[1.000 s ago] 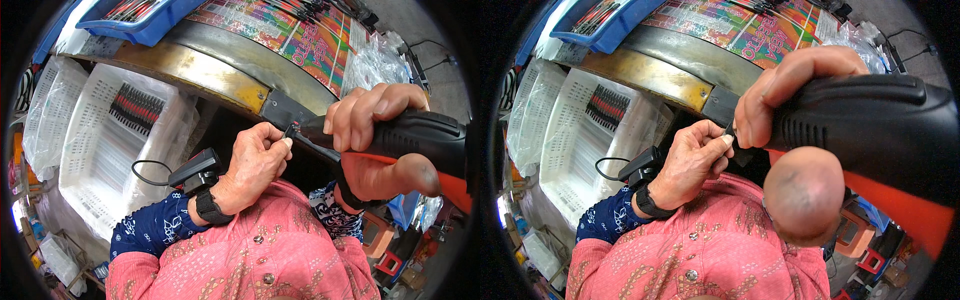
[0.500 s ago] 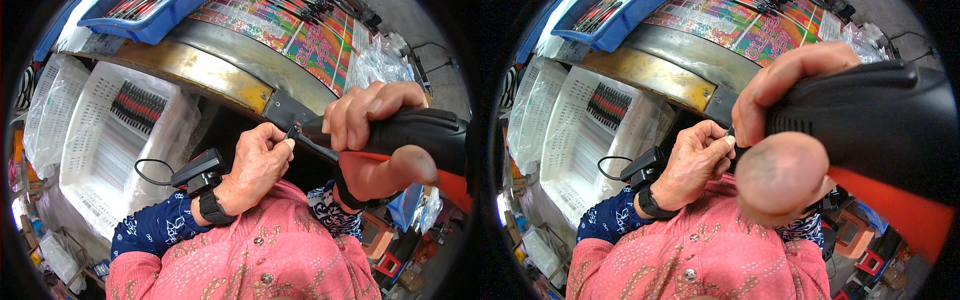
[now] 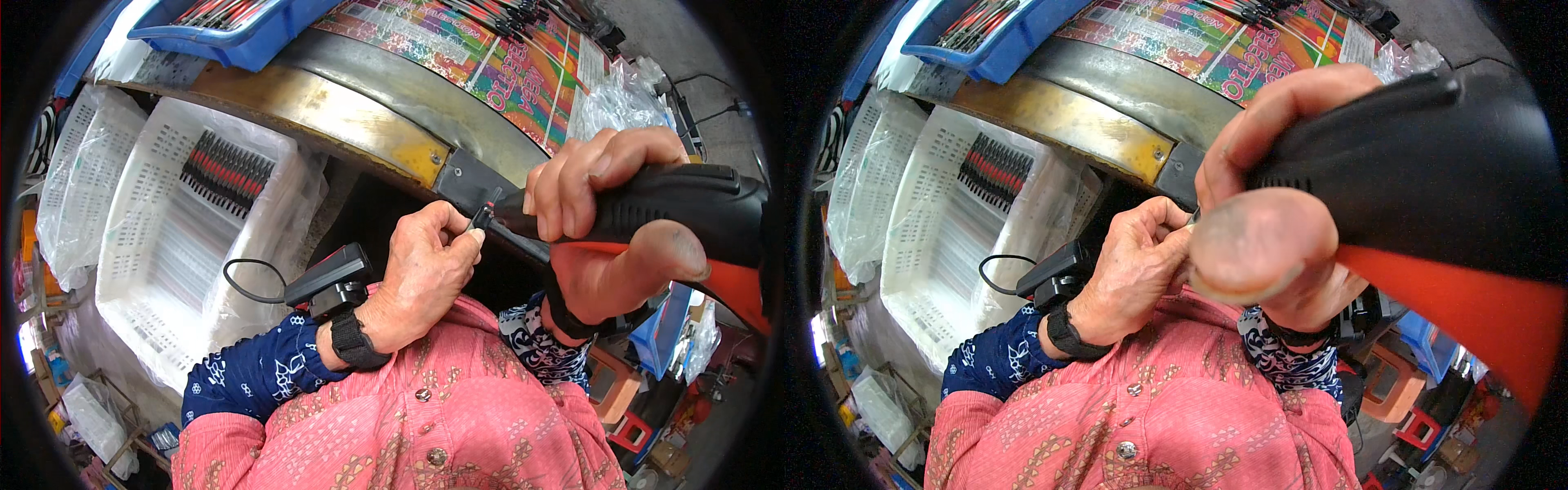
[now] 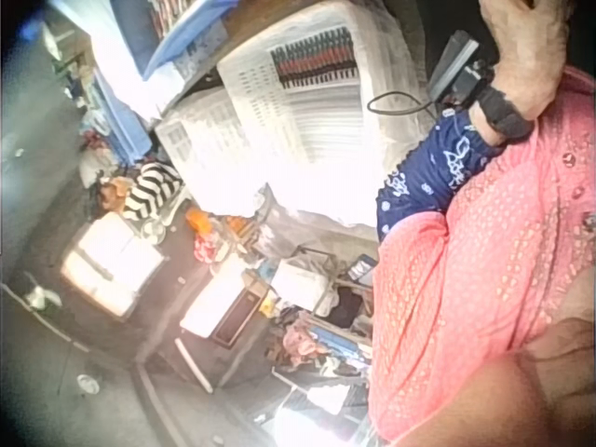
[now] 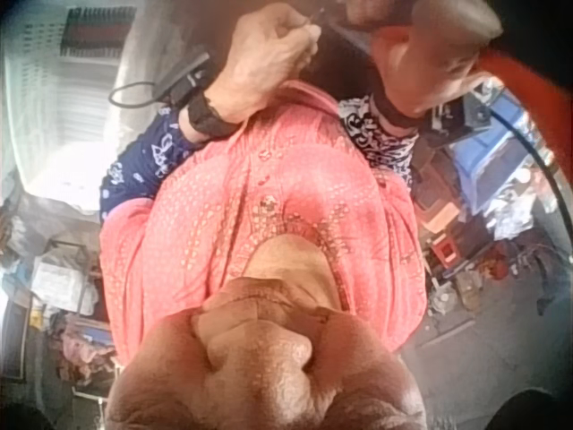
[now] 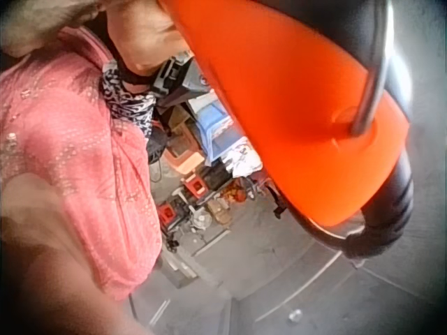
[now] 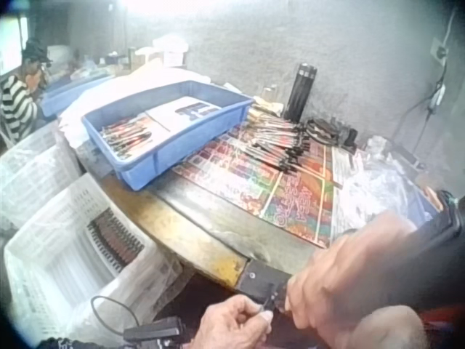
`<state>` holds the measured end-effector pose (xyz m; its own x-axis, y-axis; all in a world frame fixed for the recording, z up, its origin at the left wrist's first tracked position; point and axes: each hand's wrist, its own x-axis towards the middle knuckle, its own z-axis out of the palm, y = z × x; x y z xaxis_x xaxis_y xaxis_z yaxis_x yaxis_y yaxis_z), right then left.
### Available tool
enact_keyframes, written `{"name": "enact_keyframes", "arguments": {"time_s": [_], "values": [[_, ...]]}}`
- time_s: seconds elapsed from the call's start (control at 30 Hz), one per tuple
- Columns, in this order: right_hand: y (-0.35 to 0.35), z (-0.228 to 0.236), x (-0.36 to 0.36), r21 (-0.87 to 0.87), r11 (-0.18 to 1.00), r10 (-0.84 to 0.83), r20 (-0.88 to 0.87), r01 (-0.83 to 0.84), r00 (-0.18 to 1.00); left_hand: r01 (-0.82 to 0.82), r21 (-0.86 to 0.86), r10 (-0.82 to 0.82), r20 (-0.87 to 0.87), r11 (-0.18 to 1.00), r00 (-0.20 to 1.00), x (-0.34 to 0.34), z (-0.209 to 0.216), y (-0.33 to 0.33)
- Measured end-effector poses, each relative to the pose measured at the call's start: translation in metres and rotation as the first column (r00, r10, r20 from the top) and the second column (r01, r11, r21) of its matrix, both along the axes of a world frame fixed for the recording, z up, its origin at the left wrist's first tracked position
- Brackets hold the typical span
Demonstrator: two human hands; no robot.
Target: The person repeatedly picks up pairs of scissors from a white basket, uses a handheld electric screwdriver to tighten a screw on the pivot, and places the finished scissors on the table. The process is repeated for multiple pairs throughout the clip.
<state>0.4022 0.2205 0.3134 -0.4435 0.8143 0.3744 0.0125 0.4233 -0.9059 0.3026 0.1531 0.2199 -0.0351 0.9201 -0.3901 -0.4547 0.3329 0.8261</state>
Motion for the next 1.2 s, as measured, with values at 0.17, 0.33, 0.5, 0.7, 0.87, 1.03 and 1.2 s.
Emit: {"name": "enact_keyframes", "arguments": {"time_s": [0.17,0.33,0.5,0.7,0.87,1.03,1.2], "values": [[-0.002,0.002,-0.005,-0.019,0.999,-0.049,-0.003,0.049,0.999,0.005,0.002,-0.005,0.029,1.000,1.000,-0.001,0.000,-0.001],[-0.008,-0.005,-0.007,0.015,0.989,-0.146,-0.094,0.148,0.985,0.053,0.005,-0.053,0.030,0.999,0.998,0.001,-0.003,0.000],[-0.009,-0.010,0.004,0.009,0.997,-0.072,-0.188,0.075,0.980,0.113,0.018,-0.112,-0.015,0.993,0.994,-0.006,0.000,0.000],[-0.007,-0.006,0.037,-0.009,1.000,0.011,-0.477,-0.017,0.879,0.119,0.250,-0.031,-0.330,0.961,0.943,-0.028,0.008,0.004],[-0.011,-0.004,0.055,-0.018,1.000,0.009,-0.539,-0.022,0.842,0.214,0.576,0.490,-0.800,0.789,0.346,-0.081,0.019,0.062],[-0.009,-0.007,0.065,-0.026,0.999,0.000,-0.594,-0.019,0.805,0.306,0.517,0.546,-0.838,0.799,-0.012,-0.118,0.020,0.111],[-0.007,-0.006,0.074,-0.065,0.988,-0.157,-0.414,0.143,0.896,0.277,0.437,0.500,-0.835,0.856,-0.230,-0.133,0.012,0.141]]}}
